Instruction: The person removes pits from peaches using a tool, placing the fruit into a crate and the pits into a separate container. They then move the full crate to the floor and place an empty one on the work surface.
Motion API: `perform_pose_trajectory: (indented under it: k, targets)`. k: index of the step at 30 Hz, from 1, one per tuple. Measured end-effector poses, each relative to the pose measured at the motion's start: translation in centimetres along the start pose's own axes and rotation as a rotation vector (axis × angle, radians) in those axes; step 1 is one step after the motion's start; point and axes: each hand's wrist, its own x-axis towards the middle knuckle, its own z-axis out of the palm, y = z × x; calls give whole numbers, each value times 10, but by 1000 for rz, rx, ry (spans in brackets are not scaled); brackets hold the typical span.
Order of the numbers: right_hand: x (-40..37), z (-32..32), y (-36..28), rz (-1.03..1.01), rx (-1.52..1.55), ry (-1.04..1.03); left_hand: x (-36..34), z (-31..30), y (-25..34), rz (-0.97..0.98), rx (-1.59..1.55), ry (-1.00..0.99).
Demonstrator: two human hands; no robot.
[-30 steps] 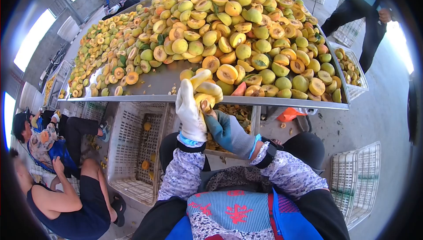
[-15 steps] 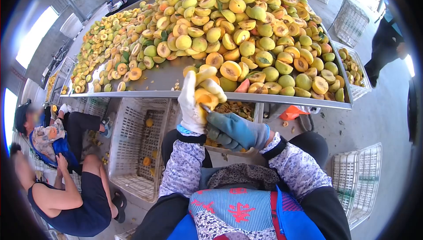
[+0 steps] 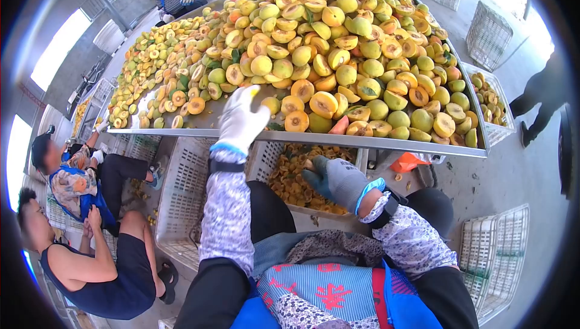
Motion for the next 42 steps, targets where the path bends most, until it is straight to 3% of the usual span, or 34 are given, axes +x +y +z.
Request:
perform_pose_trajectory:
  k: [1,3,5,7,9,11,13,14,16,17,19,22,27,30,31,33,37,38,42]
  targets:
    - [0,-1,-2,6,8,1,11,24,-1,76,97,-26]
    - [-1,-5,-5,23,23,7,22,57,1,-38,129,-222]
    - [1,-9,-7,-1,54,35,41,51,-12,25,22,-360]
    - [2,-10,-9,-42,113,103,36,44,-14,-20,-44,-254]
    - [7,-12,-14,-106,194,221,25,34,-16,-300,-686,-208]
    - [15,-14,-20,-126,267,285,8,-3,21,-542,-1209,-173]
    - [22,-11,-24,-147,311,332,-14,-12,25,-347,-1432,-326]
    - [25,-7,-24,-161,319,350,-29,-9,29,-90,-1188,-180]
    - [30,-4,-25,-180,335,378,-38,-6,53,-170,-1396,-216]
    - [31,-3,-26,-184,342,386,-44,-1,68,-144,-1372,-84]
    - [31,-1,-28,-179,351,392,-49,2,79,-268,-1553,-136]
    - [29,-1,-29,-185,367,386,-53,13,78,-202,-1487,-55]
    - [27,4,-27,-239,313,420,-57,21,85,-265,-1593,30]
    - [25,6,-23,-129,325,288,-62,22,90,-289,-1539,91]
    - [26,11,-22,-141,462,281,-62,22,92,-290,-1504,120]
    - [27,26,-21,-163,736,263,-61,23,84,-278,-1463,60]
    - [24,18,-16,-34,691,141,-56,20,71,-223,-1298,-70]
    - [22,12,-17,-8,640,135,-53,21,65,-130,-1220,-132]
    - [18,7,-24,81,678,62,-57,9,93,-337,-1568,-81]
